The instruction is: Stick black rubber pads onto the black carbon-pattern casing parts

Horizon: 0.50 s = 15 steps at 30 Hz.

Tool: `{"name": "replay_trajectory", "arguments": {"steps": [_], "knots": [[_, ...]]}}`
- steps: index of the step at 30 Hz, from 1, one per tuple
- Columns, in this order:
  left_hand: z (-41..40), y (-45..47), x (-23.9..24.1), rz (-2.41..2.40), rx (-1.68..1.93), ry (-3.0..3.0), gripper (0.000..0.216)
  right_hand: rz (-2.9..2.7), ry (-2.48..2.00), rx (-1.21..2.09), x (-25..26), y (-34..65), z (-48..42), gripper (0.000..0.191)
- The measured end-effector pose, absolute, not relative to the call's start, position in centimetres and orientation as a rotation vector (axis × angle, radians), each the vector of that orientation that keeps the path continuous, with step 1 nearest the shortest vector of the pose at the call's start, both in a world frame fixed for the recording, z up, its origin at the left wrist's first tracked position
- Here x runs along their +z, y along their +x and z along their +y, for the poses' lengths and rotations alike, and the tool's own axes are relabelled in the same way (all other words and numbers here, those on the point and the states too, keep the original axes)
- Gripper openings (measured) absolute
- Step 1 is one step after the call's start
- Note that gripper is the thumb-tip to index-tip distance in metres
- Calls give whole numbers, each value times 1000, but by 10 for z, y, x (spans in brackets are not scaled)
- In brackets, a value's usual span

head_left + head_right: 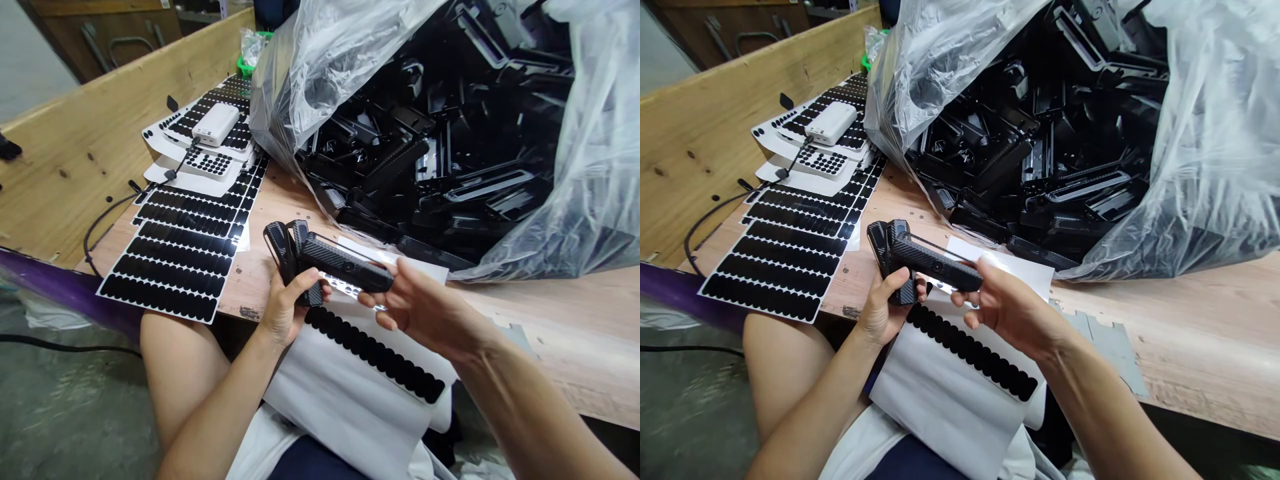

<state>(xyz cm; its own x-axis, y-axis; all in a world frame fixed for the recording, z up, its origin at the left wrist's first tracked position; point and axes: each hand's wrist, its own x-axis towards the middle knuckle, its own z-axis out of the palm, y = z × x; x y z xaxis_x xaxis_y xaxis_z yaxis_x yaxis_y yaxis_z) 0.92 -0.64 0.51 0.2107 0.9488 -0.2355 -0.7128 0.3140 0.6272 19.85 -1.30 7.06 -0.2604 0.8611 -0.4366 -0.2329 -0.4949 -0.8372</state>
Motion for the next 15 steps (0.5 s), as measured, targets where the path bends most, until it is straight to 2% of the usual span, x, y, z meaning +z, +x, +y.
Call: {"name": "replay_trajectory", "arguments": {"steps": [3, 7, 10, 13, 15], "knots": [[-5, 9, 6, 661, 1179, 420, 38, -1035, -1261, 1657, 80, 211, -5, 37], [-4, 8, 6, 651, 1117, 449, 47, -1339, -1111, 1860, 98, 219, 11, 36], [-4, 6, 5, 666, 1070, 529, 55, -1640, -1061, 1854, 104, 204, 24, 34], [-5, 6, 5, 629, 1057, 618, 67, -1735, -1081, 1742, 100, 187, 34, 45], [-5, 7, 6, 610, 1070, 633, 66, -1668, -1212, 1549, 92, 184, 37, 53]]}}
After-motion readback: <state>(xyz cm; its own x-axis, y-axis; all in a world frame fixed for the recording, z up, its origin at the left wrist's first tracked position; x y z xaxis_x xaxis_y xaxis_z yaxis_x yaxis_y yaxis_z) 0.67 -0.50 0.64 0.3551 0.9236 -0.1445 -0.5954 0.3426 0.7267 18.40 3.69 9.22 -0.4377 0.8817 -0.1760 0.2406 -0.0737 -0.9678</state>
